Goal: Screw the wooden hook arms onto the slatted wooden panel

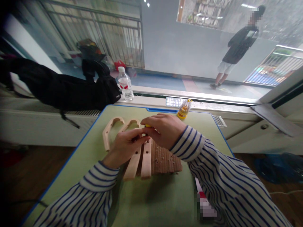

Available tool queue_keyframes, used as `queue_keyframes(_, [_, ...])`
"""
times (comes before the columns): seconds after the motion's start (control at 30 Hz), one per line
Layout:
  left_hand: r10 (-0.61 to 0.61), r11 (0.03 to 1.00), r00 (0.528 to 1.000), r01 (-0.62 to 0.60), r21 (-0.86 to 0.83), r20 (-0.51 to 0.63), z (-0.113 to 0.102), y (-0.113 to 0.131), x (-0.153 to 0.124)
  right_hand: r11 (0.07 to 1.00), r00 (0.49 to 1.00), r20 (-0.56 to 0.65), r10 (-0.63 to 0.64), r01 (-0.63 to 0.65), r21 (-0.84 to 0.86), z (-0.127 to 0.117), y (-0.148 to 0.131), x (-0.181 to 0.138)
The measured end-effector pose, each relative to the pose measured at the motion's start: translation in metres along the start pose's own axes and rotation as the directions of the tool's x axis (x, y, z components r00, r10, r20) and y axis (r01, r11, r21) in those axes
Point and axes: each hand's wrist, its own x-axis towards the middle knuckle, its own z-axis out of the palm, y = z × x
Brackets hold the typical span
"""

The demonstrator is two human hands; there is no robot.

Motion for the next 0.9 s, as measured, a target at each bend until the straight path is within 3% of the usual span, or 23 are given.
queue_keyframes(0.37, [0.002, 0.998, 0.999, 0.001, -0.065, 0.052, -0.003, 0.0006, 0.0012, 0.999, 1.0, -0.018, 0.012, -0.012, -0.033, 0.0046, 0.0033, 0.0005])
queue_keyframes(0.67, [0.011, 0.993, 0.993, 0.004, -0.117, 0.122, -0.0058, 0.0021, 0.0016, 0.986, 0.994, -0.042, 0.096, -0.101, -0.13, 0.0075, -0.0025, -0.0039])
queue_keyframes(0.9, [-0.008, 1.0, 1.0, 0.008, 0.012, 0.018, -0.0022, 0.0021, 0.0004, 0.981, 0.99, -0.046, 0.133, -0.138, -0.134, 0.0065, -0.0038, -0.0022])
